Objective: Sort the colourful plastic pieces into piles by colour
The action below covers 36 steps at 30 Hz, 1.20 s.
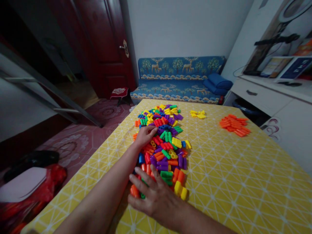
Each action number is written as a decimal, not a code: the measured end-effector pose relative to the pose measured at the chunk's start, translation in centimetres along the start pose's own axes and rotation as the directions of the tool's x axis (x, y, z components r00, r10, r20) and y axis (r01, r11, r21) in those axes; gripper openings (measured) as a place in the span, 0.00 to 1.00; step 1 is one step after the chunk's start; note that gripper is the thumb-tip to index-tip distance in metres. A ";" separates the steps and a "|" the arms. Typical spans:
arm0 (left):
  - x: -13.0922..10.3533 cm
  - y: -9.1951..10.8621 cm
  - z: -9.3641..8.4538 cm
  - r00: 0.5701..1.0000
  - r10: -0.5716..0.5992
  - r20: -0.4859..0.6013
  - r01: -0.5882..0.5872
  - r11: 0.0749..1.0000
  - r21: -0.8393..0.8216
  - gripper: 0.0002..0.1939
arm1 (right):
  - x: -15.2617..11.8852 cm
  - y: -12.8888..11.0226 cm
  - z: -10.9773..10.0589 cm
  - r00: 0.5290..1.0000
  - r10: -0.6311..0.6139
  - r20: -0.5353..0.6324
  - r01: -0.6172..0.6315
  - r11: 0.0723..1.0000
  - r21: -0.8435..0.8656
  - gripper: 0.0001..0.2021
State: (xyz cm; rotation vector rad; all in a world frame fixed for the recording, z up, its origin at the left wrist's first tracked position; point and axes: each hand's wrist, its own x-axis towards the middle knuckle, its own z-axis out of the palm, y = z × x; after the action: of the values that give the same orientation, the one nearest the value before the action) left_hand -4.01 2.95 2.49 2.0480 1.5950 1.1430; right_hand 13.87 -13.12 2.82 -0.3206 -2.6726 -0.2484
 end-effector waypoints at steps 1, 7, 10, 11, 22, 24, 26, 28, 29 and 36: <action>0.1 -0.2 0.0 1.000 -0.009 -0.008 0.008 0.998 -0.064 0.19 | 0.3 0.8 0.0 0.999 0.050 -0.015 -0.050 0.999 -0.020 0.15; 0.4 -0.8 -0.1 0.984 -0.127 -0.127 0.039 0.843 -0.536 0.26 | 2.4 6.7 0.5 0.932 0.349 -0.100 -0.361 0.923 -0.137 0.09; 0.4 -0.5 -0.2 0.974 -0.159 -0.162 0.029 0.795 -0.606 0.27 | 3.8 9.7 0.7 0.874 0.477 -0.094 -0.486 0.861 -0.147 0.09; 0.3 -0.3 -0.3 0.971 -0.163 -0.176 0.023 0.794 -0.607 0.26 | 4.3 10.8 0.7 0.853 0.515 -0.088 -0.522 0.840 -0.147 0.10; 1.2 -1.5 -3.9 0.690 -0.108 -0.716 -0.010 0.987 -0.159 0.14 | -3.6 20.4 0.8 0.278 0.930 -0.239 -0.797 0.362 0.483 0.22; 1.7 -3.4 -4.0 0.731 -0.227 -0.643 0.176 0.974 -0.144 0.22 | -6.0 20.4 1.7 0.181 0.970 -0.161 -0.830 0.239 0.504 0.25; 2.2 -5.0 -3.4 0.789 -0.376 -0.487 0.342 0.926 -0.161 0.28 | -7.0 19.9 2.6 0.151 0.983 -0.103 -0.824 0.183 0.536 0.27; 2.9 -5.9 -2.5 0.835 -0.453 -0.313 0.430 0.891 -0.144 0.30 | -6.7 19.1 3.1 0.172 0.982 -0.083 -0.786 0.187 0.589 0.29; 3.2 -6.0 -2.0 0.855 -0.458 -0.243 0.443 0.889 -0.118 0.30 | -6.2 18.8 3.2 0.202 0.977 -0.076 -0.767 0.206 0.608 0.29; 4.3 -1.9 -0.1 0.982 -0.188 -0.003 0.186 0.974 0.129 0.27 | -3.3 17.1 2.8 0.417 0.909 -0.029 -0.720 0.349 0.599 0.33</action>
State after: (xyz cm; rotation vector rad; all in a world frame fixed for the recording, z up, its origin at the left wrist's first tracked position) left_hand -5.11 7.53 3.02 1.9258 1.8565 0.9857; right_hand 20.11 3.27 0.93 -1.2774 -1.7443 0.6678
